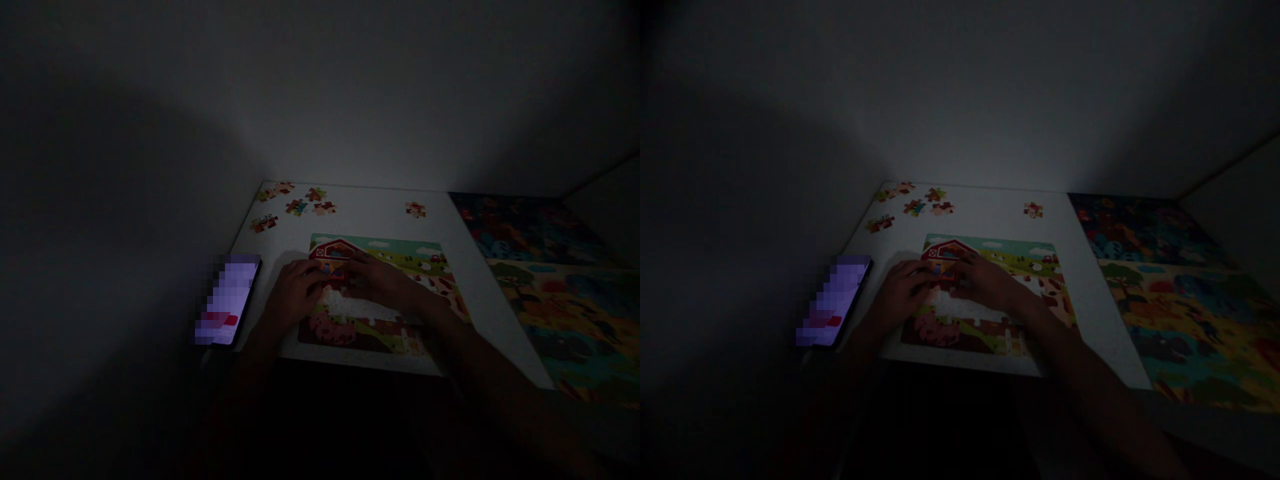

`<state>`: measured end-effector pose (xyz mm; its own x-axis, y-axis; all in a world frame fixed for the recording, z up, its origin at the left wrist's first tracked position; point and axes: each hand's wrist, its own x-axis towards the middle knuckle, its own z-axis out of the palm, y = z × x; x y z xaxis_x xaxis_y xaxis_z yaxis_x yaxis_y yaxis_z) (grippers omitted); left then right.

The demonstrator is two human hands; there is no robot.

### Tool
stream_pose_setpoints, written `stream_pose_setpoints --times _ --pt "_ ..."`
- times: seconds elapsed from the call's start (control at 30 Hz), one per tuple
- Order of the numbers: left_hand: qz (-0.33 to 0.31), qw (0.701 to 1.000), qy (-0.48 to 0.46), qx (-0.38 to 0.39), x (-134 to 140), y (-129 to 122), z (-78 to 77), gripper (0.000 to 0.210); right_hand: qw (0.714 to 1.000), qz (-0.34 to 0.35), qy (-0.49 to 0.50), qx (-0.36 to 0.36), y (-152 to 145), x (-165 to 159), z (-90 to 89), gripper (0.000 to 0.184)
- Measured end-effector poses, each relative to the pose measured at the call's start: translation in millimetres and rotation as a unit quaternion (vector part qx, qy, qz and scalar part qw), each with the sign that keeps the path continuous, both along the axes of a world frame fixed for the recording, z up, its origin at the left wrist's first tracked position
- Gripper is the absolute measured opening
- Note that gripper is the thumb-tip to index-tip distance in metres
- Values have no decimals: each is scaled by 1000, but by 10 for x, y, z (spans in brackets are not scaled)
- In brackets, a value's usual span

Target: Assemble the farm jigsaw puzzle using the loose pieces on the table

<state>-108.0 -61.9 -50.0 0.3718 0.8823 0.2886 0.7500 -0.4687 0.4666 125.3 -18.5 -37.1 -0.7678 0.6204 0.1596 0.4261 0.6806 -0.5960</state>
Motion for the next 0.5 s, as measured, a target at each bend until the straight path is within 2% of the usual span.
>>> stream_pose_setpoints --times 0.17,0.5 --pt "-1 1000 0 4 0 5 -3 27 1000 -7 4 9 30 -3 27 43" --pt "-1 1000 12 16 -10 6 0 23 992 -108 -53 27 112 58 -21 59"
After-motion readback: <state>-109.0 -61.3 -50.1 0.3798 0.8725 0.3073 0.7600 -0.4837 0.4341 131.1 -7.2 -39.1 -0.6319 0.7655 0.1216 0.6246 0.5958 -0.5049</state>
